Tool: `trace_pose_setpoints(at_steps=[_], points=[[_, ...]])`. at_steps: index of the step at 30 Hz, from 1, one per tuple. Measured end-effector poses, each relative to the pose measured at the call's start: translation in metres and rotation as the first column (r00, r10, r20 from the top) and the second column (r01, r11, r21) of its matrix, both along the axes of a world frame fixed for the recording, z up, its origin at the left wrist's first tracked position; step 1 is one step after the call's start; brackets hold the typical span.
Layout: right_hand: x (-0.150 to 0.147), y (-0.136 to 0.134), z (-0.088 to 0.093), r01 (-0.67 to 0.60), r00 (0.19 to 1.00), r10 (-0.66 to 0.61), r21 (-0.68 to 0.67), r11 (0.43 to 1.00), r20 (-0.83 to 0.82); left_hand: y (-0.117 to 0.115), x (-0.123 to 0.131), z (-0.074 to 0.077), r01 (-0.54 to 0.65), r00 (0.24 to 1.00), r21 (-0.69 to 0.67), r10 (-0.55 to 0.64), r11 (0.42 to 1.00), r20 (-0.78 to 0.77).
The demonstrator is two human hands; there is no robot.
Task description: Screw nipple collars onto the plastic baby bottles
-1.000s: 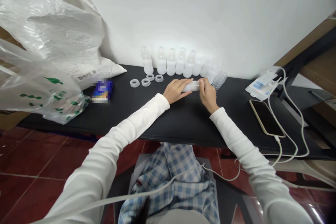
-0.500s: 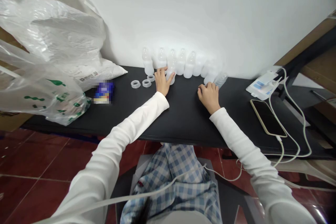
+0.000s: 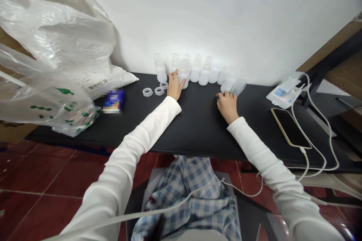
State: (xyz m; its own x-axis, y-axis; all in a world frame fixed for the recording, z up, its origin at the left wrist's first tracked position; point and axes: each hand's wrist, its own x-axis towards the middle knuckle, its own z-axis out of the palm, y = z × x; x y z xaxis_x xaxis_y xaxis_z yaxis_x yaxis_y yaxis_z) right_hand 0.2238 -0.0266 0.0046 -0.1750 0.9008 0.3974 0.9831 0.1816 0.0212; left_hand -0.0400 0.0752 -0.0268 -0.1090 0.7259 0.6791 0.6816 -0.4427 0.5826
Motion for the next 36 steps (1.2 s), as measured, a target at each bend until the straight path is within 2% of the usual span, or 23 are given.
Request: trace_pose_setpoints(at_steps=[3,6,9,10,12,15,18,21,23,26,28,30,32,34,36], points=[[0.002,0.002,-0.001,-0.022,1.000,0.022,-0.041,0.999,-0.018,-0.021,-0.004,0.014,-0.056,0.993,0.017,0.058,0.998,-0.107],[0.007,0.007,-0.004,-0.079,0.992,0.075,-0.033,0.996,-0.104,-0.050,-0.016,0.034,-0.121,0.970,-0.062,0.105,0.991,-0.220],[0.010,0.012,-0.006,-0.224,0.951,0.224,0.023,0.974,-0.213,-0.077,-0.038,0.046,-0.293,0.934,-0.132,0.254,0.947,-0.249],[0.010,0.012,-0.007,-0.278,0.929,0.280,0.043,0.960,-0.241,-0.083,-0.046,0.046,-0.343,0.922,-0.157,0.299,0.926,-0.247],[0.007,0.012,-0.008,-0.377,0.875,0.382,0.078,0.923,-0.296,-0.091,-0.064,0.037,-0.421,0.906,-0.201,0.397,0.885,-0.148],[-0.002,0.011,-0.013,-0.479,0.760,0.490,0.140,0.866,-0.427,-0.093,-0.084,0.014,-0.424,0.900,-0.229,0.435,0.876,0.001],[-0.010,0.016,-0.025,-0.498,0.630,0.504,0.191,0.846,-0.591,-0.090,-0.093,-0.004,-0.370,0.908,-0.201,0.399,0.907,0.129],[-0.012,0.022,-0.036,-0.482,0.560,0.441,0.157,0.862,-0.702,-0.087,-0.096,-0.009,-0.318,0.914,-0.120,0.338,0.940,0.225],[-0.011,0.025,-0.039,-0.471,0.548,0.399,0.123,0.873,-0.735,-0.085,-0.097,-0.006,-0.238,0.928,-0.062,0.246,0.969,0.281],[-0.010,0.024,-0.039,-0.479,0.565,0.381,0.085,0.874,-0.732,-0.084,-0.099,0.009,-0.053,0.948,0.005,0.049,0.999,0.315],[-0.009,0.023,-0.038,-0.488,0.590,0.389,0.071,0.870,-0.708,-0.086,-0.094,0.022,-0.035,0.964,0.035,0.024,0.999,0.266],[-0.009,0.022,-0.037,-0.486,0.610,0.395,0.069,0.871,-0.687,-0.090,-0.080,0.033,-0.085,0.985,0.069,0.074,0.994,0.157],[-0.009,0.022,-0.036,-0.480,0.614,0.395,0.073,0.874,-0.684,-0.097,-0.053,0.037,0.026,0.996,0.074,-0.032,0.997,0.080],[-0.009,0.023,-0.036,-0.481,0.596,0.394,0.081,0.873,-0.699,-0.103,-0.015,0.033,0.201,0.953,-0.023,-0.190,0.979,0.235],[-0.010,0.024,-0.035,-0.483,0.559,0.393,0.098,0.870,-0.730,-0.106,0.026,0.026,0.366,0.834,-0.146,-0.254,0.919,0.490]])
